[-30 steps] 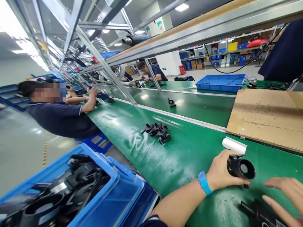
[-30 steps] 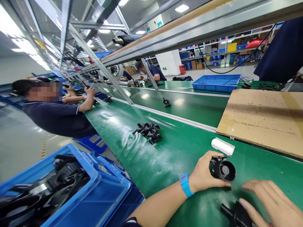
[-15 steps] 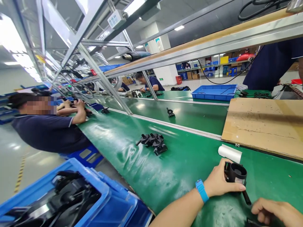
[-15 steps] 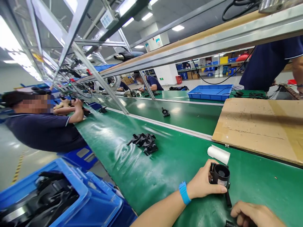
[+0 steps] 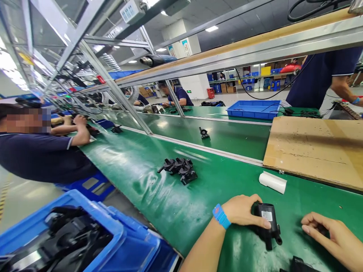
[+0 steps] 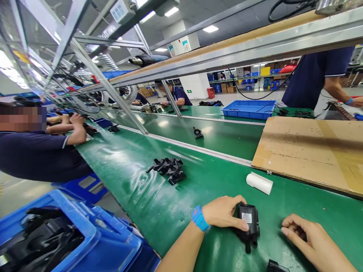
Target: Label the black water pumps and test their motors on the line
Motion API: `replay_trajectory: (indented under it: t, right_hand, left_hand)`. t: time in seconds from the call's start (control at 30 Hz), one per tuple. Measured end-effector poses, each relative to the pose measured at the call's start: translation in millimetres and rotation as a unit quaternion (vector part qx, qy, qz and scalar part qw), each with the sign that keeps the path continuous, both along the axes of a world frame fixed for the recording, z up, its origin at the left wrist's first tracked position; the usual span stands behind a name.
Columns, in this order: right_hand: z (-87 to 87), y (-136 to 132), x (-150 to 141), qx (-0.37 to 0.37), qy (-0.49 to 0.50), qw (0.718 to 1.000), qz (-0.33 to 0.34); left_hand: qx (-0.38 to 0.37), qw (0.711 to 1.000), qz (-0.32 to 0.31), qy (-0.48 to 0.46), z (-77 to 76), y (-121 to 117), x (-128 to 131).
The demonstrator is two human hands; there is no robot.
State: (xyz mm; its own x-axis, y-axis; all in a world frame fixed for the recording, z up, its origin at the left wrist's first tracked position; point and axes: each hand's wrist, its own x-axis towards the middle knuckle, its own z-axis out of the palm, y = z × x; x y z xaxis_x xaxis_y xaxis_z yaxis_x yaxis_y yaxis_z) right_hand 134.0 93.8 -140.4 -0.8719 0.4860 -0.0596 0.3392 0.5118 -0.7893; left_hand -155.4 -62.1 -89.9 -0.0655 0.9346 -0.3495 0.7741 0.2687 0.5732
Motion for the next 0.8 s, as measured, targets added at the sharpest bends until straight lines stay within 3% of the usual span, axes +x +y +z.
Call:
replay_trajectory:
  t: [0.17,0.33,0.43,0.6,0.7,0.8]
  right_hand:
    - [-1.3,-4,-6,-0.003,-0.033,0.999,0.002]
    - [14.7,16,-5,0.020,-0.003,0.998,-0.053]
    - [27.6,58,-1,0.065,0.039,0.985,-0.156]
    - [33.6,158,-7,0.121,0.027,0.944,-0.305]
    - [25.8,205,-25,0.136,-0.019,0.934,-0.329]
    - [16.9,233,-53,0.148,-0.047,0.931,-0.330]
  left_hand:
    - [0.088,0.994,-0.036,-0.056,1.6,3,-6]
    - [0.090,0.980,-0.057,-0.165,3.0,9,6]
    - [0.074,0.971,-0.034,-0.226,-1.9,12,21]
    - [0.086,0.961,0.011,-0.264,-7.9,16,40]
    - [0.094,0.958,0.046,-0.268,-5.4,17,46]
    - [0.114,0.949,0.083,-0.282,-4.6,18,49]
